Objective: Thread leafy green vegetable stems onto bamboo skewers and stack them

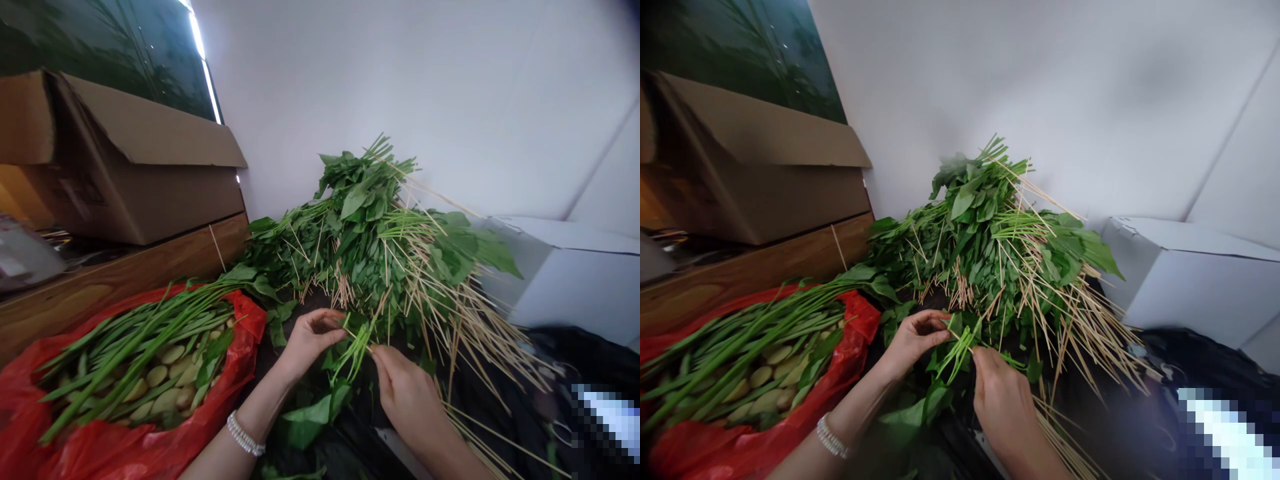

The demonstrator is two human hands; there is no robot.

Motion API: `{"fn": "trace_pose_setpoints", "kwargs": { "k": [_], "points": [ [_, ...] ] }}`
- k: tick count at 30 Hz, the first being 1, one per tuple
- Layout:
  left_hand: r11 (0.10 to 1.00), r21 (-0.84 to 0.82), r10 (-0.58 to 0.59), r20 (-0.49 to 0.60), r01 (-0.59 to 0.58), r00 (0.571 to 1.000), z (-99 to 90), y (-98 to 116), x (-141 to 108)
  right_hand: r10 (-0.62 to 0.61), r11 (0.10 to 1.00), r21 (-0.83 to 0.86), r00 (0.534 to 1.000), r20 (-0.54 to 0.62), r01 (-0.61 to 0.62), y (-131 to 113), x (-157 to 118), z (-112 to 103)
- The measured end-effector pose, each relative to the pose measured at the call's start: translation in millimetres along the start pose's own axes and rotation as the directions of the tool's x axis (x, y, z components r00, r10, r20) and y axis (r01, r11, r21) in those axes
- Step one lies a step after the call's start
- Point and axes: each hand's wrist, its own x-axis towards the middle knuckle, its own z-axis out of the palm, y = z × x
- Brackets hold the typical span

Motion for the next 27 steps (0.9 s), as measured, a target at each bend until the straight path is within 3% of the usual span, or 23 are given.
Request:
{"fn": "trace_pose_setpoints", "kwargs": {
  "k": [7,19,23,27],
  "points": [
    [0.997,-0.021,-0.077,0.025,0.077,0.997,-4.9,-2,0,-0.010,0.999,0.050,1.000,0.005,0.009,0,0,0],
    [0.996,0.032,-0.083,0.149,0.079,0.985,-1.5,-4,-2,-0.060,0.998,0.016,0.998,0.018,0.060,0,-2,2],
    [0.999,0.045,-0.009,0.172,0.001,0.985,0.0,-5,-3,-0.212,0.973,0.061,0.966,-0.145,0.222,2,0,-16],
    [0.987,0.146,0.047,0.141,-0.068,0.989,0.9,-11,-2,-0.352,0.904,0.087,0.846,-0.400,0.418,8,-1,-43]
  ]
}}
